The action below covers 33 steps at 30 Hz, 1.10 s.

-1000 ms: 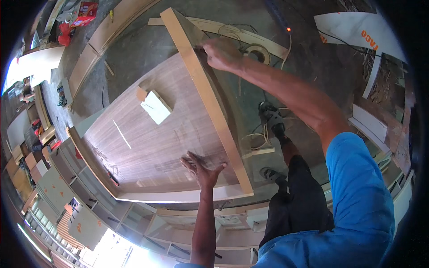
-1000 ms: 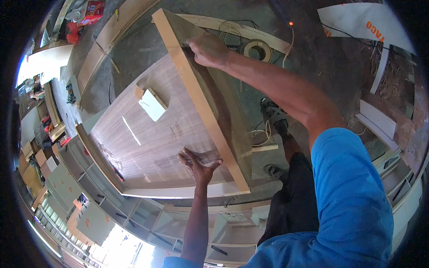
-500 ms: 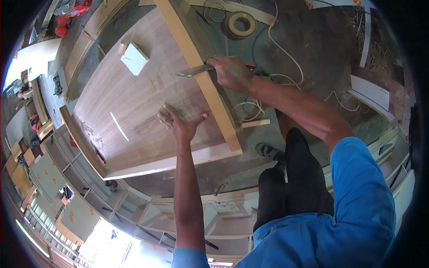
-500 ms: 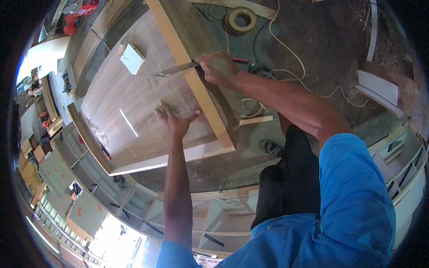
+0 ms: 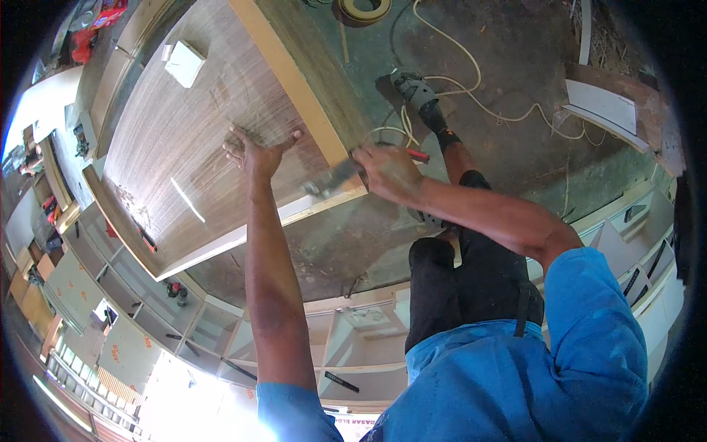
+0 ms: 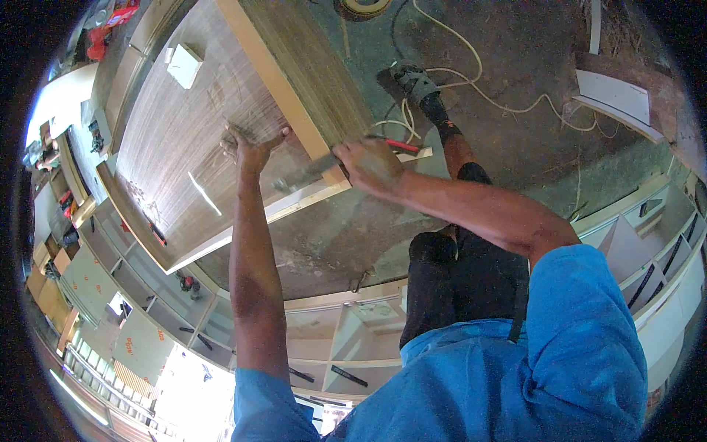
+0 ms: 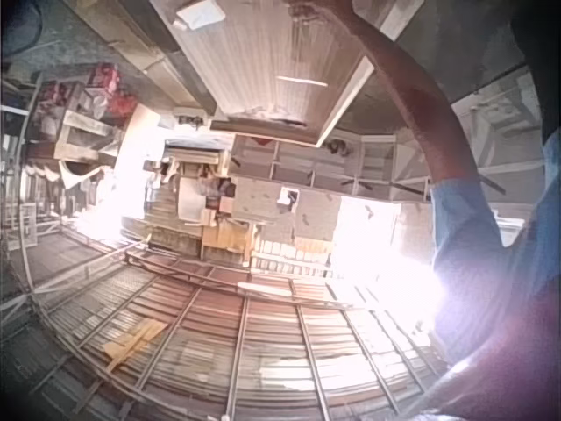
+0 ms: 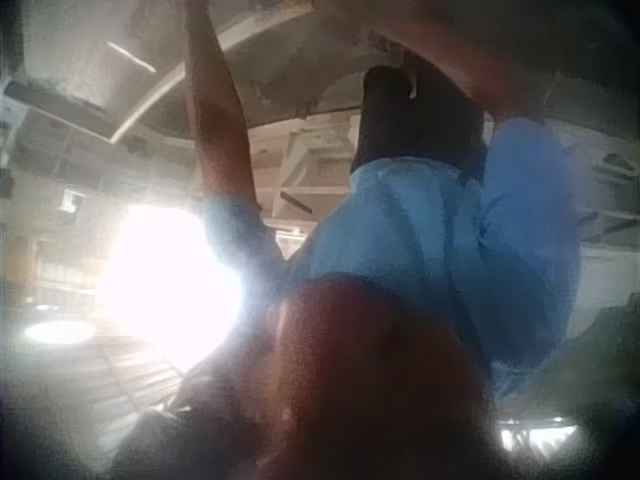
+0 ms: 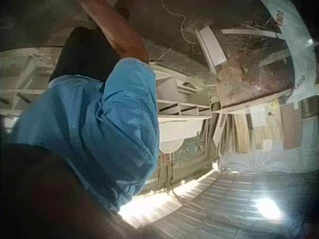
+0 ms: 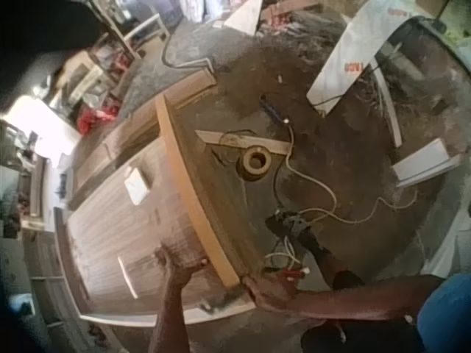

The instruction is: The person smooths the edges of a wooden drawer by hand using a metal scraper and a filing tool.

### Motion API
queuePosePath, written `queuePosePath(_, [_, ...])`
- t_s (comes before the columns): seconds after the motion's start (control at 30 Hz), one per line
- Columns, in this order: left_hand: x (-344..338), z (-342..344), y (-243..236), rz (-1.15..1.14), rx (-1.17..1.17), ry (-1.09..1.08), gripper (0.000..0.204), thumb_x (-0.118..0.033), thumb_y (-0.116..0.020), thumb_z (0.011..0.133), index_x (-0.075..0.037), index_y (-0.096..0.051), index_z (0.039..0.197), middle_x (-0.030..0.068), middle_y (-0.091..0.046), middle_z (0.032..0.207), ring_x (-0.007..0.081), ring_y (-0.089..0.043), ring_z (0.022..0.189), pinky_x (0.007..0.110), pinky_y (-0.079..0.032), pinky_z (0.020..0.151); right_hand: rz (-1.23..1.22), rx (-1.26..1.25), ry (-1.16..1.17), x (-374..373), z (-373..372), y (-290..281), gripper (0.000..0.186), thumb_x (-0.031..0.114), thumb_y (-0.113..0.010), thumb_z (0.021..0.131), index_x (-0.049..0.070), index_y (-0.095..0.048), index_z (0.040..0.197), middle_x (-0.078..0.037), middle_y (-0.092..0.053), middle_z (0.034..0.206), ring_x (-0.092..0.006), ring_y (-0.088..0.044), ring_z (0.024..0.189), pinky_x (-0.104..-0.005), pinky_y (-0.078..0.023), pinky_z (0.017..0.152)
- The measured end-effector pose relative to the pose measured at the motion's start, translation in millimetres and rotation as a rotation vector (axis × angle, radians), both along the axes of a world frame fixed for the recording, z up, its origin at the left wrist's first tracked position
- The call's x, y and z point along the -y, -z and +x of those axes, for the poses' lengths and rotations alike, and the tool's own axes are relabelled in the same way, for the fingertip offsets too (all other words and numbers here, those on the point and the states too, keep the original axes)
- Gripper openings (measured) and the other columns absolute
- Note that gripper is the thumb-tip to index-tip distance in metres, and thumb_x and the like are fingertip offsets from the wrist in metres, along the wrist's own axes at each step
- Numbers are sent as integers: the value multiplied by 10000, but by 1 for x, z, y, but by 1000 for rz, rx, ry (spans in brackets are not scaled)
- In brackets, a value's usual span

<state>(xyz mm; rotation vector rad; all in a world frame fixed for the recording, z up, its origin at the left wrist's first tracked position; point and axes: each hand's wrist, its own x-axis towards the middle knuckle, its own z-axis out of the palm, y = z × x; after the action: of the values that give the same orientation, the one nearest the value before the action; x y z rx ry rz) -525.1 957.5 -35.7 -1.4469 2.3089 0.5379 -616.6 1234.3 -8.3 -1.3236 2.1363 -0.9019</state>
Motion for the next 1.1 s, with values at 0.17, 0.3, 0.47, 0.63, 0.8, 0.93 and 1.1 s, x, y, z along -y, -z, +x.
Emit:
queuePosePath(0.17, [6,6,1,2,12,-20,1621,-715,-889,460,-68,99,1571,364,63,1583,525,59,1477,598,-127,1203,156,14,-162,-43,27,-8,317,115,-671,790,20,-575,1077,-134,-647,967,-310,-685,832,-411,-556,668])
queuePosePath(0.3, [7,12,7,-5,-75,36,1624,-707,-893,448,-76,91,1575,364,75,1583,533,47,1474,603,-123,1202,36,17,-174,-57,-4,4,341,73,-683,773,25,-590,1098,-130,-657,954,-305,-687,831,-426,-560,663])
queuePosePath(0.47, [1,5,-8,5,-114,-11,1609,-705,-890,449,-109,83,1583,361,83,1587,509,69,1484,598,-134,1196,-74,87,141,39,-146,1,248,43,-647,818,41,-640,1066,-152,-693,941,-356,-688,814,-480,-547,692])
queuePosePath(0.63, [-2,-4,-22,37,-109,-107,1600,-729,-874,413,-105,5,1595,332,82,1602,498,65,1491,583,-125,1197,-82,-125,261,188,-299,2,209,51,-590,852,60,-663,1048,-180,-692,895,-371,-681,809,-484,-521,674])
queuePosePath(0.8, [-1,-11,-32,28,-137,-114,1567,-720,-871,429,-116,-20,1599,320,92,1605,484,54,1498,586,-138,1194,-95,-386,280,342,-406,6,155,132,-603,839,56,-662,960,-184,-707,915,-364,-696,826,-493,-531,700])
queuePosePath(0.93, [3,-35,-49,93,-35,-185,1568,-666,-902,423,-160,0,1602,293,108,1613,461,60,1505,563,-169,1203,24,-481,206,432,-457,6,186,157,-562,862,64,-679,973,-180,-716,931,-357,-709,874,-505,-549,716])
queuePosePath(1.1, [7,-49,-51,112,-40,-205,1581,-599,-938,413,-178,17,1601,270,122,1619,452,72,1506,545,-177,1212,55,-594,160,471,-467,7,197,126,-532,872,55,-682,978,-186,-718,952,-360,-716,871,-514,-564,706])
